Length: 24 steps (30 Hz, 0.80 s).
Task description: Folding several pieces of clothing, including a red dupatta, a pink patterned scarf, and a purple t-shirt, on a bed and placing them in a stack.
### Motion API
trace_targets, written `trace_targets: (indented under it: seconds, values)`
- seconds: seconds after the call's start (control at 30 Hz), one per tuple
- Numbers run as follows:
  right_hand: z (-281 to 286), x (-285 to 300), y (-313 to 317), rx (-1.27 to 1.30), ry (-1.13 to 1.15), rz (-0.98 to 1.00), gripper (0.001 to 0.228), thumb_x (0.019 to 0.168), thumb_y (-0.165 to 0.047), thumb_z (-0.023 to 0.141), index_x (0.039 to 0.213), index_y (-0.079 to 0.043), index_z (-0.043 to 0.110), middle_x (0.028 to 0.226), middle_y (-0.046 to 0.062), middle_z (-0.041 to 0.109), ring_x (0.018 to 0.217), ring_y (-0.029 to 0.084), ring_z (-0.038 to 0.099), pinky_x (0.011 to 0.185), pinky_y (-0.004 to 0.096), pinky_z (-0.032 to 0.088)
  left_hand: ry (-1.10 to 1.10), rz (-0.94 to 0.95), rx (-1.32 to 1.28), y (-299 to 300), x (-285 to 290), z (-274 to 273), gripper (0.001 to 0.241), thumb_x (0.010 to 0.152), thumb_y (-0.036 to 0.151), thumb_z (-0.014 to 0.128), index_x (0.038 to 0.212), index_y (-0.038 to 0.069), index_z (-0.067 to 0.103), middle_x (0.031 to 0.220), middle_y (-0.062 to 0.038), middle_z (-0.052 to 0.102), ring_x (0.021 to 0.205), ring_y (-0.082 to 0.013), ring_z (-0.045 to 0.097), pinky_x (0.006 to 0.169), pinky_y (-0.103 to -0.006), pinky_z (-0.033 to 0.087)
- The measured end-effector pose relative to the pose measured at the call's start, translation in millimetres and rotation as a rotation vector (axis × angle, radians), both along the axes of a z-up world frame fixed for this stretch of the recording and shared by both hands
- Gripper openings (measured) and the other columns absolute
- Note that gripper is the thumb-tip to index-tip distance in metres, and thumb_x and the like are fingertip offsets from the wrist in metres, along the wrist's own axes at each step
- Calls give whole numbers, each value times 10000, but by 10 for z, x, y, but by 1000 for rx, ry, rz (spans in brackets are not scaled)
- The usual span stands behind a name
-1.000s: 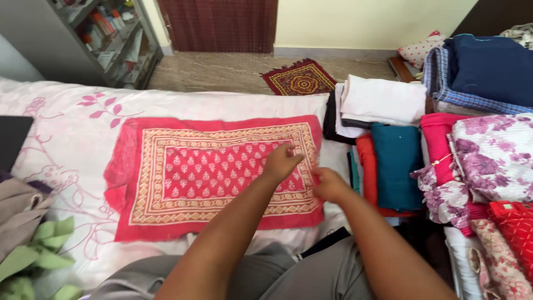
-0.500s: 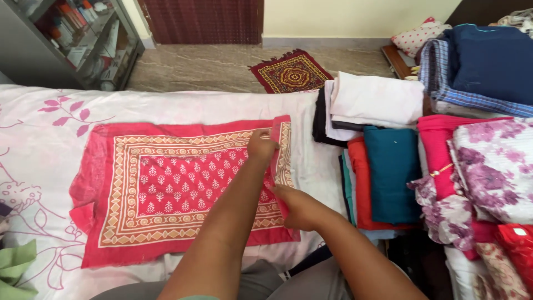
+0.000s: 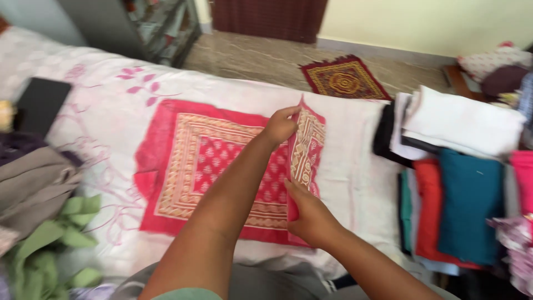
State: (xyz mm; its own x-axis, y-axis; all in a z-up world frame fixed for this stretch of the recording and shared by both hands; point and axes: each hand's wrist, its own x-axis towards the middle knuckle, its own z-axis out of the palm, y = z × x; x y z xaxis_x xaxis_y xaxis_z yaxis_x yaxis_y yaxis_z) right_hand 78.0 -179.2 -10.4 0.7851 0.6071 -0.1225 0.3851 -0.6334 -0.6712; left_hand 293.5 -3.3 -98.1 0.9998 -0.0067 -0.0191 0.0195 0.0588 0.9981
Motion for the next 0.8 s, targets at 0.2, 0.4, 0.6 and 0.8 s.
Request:
trace_targets:
  seconds: [0.2,0.4,0.6,0.8]
  values:
    - [86,-85,1246,231,-15,141,1012,625,21,794,1526,15,334,1621,263,279,1512,340,300,1199,352,285,-14,51,38,1311,-341,403,695,786,-127,531,1452,66,569,1173,-136,726,940,-199,689,822,-314,572]
    - [-256,-159,2425,294,-27,247,981,640,15,801,1516,39,362,1616,271,316,1521,351,316,1226,354,286,-105,157,85,2765,-541,186,694,757,-144,533,1419,50,611,1242,-115,732,1065,-187,699,914,-294,554]
    - [-583,-367,3038,345,20,272,1030,657,33,824,1536,30,287,1627,262,243,1518,372,261,1194,372,292,-10,269,247,3576,-827,-195,667,770,-111,535,1412,45,629,1285,-139,722,1102,-211,691,946,-288,536]
    - [-726,-447,2623,378,447,360,837,750,-42,759,1520,-93,436,1611,140,418,1105,297,688,908,348,582,-269,478,904,3712,-1253,-768,632,747,-1,677,1366,-58,562,1458,-267,515,1330,-395,511,1092,-418,429]
